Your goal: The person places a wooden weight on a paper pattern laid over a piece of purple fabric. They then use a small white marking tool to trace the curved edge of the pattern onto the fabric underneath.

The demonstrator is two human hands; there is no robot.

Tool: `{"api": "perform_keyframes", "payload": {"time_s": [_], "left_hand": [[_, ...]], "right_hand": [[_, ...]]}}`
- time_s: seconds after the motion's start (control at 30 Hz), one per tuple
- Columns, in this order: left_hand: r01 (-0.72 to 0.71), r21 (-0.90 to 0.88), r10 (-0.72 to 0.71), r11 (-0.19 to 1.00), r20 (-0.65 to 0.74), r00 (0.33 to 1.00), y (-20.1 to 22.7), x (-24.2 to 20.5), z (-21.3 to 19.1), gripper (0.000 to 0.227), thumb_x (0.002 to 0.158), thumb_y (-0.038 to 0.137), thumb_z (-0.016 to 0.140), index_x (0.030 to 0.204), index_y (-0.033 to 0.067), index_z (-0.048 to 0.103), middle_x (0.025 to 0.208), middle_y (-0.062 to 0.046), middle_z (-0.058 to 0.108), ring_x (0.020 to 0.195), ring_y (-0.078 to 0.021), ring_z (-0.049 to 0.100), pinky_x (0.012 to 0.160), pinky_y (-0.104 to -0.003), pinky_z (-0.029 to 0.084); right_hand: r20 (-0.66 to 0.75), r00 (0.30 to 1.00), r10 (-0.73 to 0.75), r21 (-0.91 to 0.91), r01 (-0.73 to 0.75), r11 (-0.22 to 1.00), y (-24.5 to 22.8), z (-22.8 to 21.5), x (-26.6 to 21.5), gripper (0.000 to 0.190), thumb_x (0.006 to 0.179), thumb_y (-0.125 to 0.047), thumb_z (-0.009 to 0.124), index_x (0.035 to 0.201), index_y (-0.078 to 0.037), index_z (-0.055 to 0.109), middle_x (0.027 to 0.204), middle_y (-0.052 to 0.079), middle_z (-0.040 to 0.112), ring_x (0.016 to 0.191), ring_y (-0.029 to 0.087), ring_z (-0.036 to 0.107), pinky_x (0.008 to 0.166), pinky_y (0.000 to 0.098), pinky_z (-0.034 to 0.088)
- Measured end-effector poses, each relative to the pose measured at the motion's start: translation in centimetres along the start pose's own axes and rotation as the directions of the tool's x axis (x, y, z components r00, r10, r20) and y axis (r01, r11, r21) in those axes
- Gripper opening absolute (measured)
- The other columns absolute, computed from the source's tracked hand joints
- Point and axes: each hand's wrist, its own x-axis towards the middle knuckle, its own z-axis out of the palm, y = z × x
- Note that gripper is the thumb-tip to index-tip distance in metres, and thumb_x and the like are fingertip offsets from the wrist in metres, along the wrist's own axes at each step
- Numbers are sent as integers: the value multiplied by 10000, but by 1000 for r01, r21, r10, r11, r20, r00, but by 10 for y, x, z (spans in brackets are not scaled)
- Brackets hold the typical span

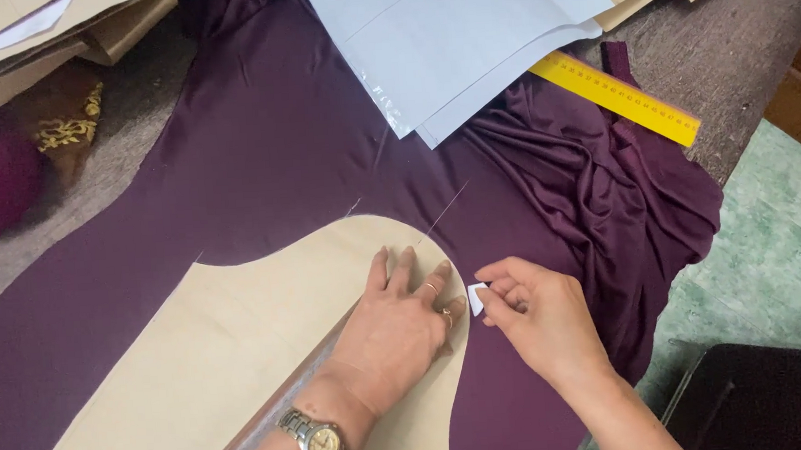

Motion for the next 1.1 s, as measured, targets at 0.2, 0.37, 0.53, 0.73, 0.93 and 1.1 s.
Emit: {"api": "perform_keyframes", "payload": {"time_s": [0.2, 0.37, 0.53, 0.73, 0.93, 1.1], "left_hand": [[33, -36, -31, 999, 56, 998, 5, 0, -11, 368, 910, 322, 437, 1227, 263, 613, 1451, -144, 396, 1320, -553, 281, 1082, -771, 16], [41, -20, -39, 999, 66, 997, 6, -1, -14, 371, 906, 325, 452, 1242, 282, 603, 1458, -140, 388, 1319, -545, 281, 1073, -783, 28], [48, -49, -43, 998, 103, 994, 6, -1, -16, 366, 918, 324, 440, 1237, 271, 611, 1472, -147, 364, 1337, -539, 267, 1071, -785, -3], [29, -1, -28, 1000, 148, 989, 6, -1, -19, 407, 911, 299, 446, 1302, 245, 549, 1505, -153, 312, 1371, -448, 252, 1065, -799, -18], [-32, 19, 35, 999, -255, 966, 6, -6, 3, 250, 825, 128, 570, 1045, 154, 686, 1180, -105, 595, 1130, -338, 512, 1111, -716, 164], [-26, -68, 12, 997, -195, 981, 6, -5, 2, 268, 863, 191, 538, 1076, 207, 700, 1255, -110, 569, 1198, -360, 481, 1116, -728, 92]], "right_hand": [[-5, 999, -47, -25, 46, 999, 0, 2, 0, 139, 814, -157, 666, 904, -156, 772, 725, 11, 721, 591, 90, 716, 639, 200, 531], [0, 997, -82, -71, 82, 994, -4, 2, -2, 120, 822, -172, 671, 894, -153, 766, 729, 9, 721, 589, 92, 722, 645, 205, 538], [44, 998, -40, -92, 44, 995, -5, 1, -9, 97, 827, -161, 670, 862, -126, 754, 690, 21, 743, 569, 106, 728, 626, 217, 563], [73, 995, 68, 21, -70, 997, 10, 4, -28, 94, 780, -121, 692, 800, -73, 770, 667, 27, 774, 513, 140, 751, 593, 209, 563], [-31, 995, 96, 48, -94, 994, 8, 6, -29, 153, 820, -225, 690, 919, -126, 752, 653, 10, 783, 608, 116, 787, 658, 171, 506], [-39, 997, 64, 11, -64, 998, 10, 10, -27, 146, 820, -229, 684, 915, -138, 749, 665, -12, 774, 596, 94, 774, 631, 173, 511]]}}
